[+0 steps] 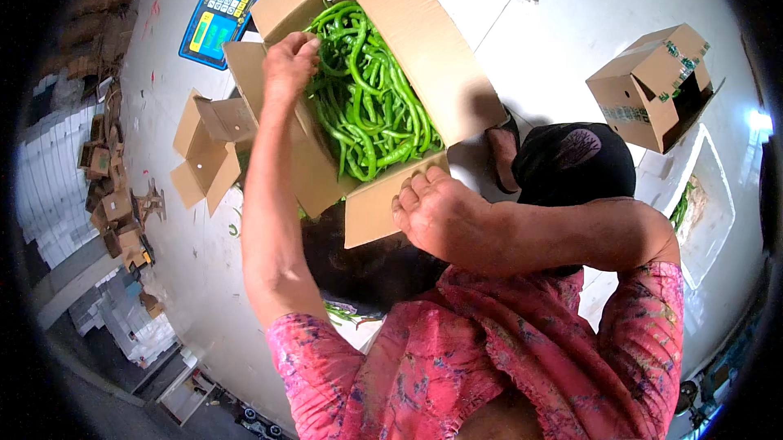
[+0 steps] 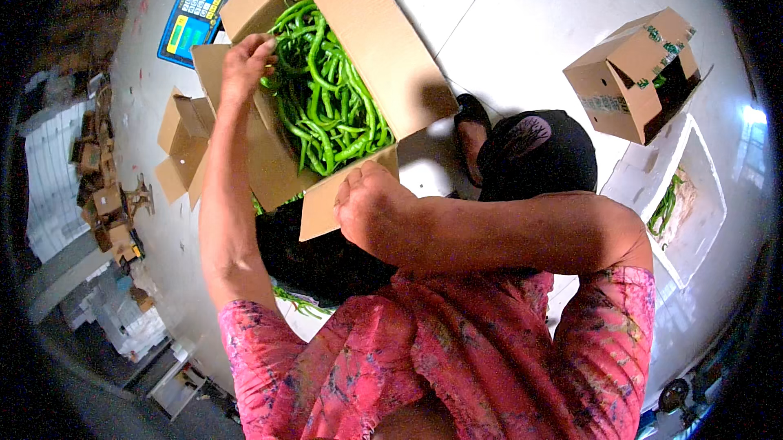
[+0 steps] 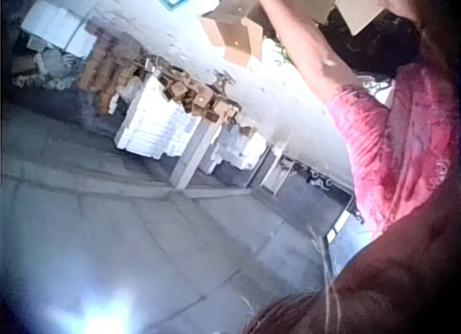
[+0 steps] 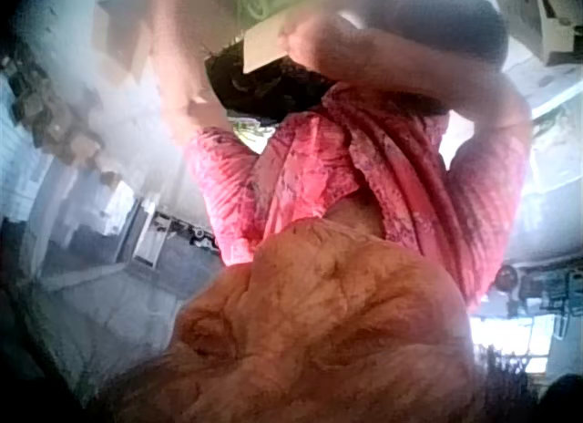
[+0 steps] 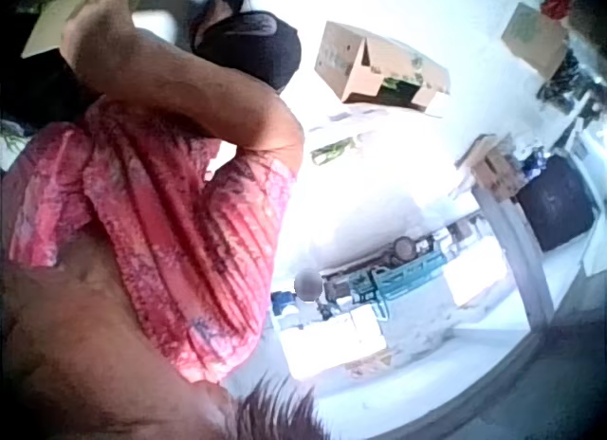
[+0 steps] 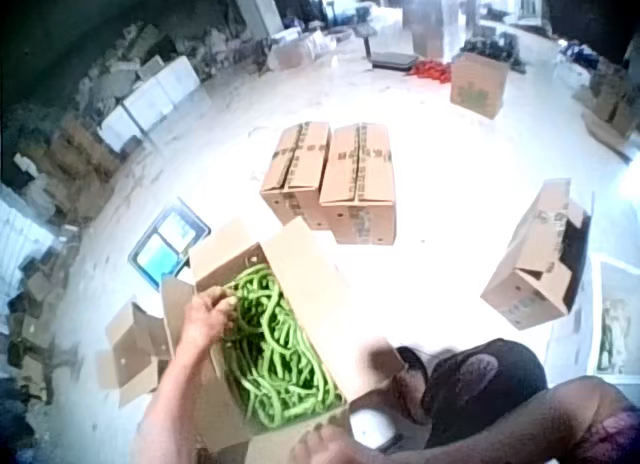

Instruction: The person picks up green peppers from a pile on the floor by hand and places them into cardboard boxes. They occasionally lift and move the boxes near a digital scale.

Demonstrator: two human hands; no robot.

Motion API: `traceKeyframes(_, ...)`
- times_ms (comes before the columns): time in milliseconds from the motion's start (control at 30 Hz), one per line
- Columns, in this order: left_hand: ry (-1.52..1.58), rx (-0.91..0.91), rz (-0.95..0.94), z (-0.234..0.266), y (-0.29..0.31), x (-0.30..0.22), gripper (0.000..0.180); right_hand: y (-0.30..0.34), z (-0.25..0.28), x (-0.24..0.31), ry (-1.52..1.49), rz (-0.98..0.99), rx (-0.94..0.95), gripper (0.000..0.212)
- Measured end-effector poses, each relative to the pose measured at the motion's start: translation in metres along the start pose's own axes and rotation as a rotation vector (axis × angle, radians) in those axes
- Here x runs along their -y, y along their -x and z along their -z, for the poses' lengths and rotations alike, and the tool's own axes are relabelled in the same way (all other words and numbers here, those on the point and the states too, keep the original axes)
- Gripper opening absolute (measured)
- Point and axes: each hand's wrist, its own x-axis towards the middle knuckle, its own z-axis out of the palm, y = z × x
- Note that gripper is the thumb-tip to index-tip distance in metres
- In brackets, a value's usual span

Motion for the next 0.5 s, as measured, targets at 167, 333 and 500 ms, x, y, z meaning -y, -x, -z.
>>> traceKeyframes(167,-0.662,0.373,-0.298,0.025,0.048,0.0,0.024,0.003,0.001,-0.002,-0.003,-0.004,0.03,0.027)
traceKeyframes(333,-1.075,0.522,-0.331,0.008,0.099,-0.003,0.032,0.003,0.002,-0.001,-0.036,0.028,0.086,0.027)
traceKeyframes(500,-1.154,0.545,-0.387,0.023,0.096,0.003,0.032,0.005,0.0,0.0,0.012,0.039,0.137,0.028)
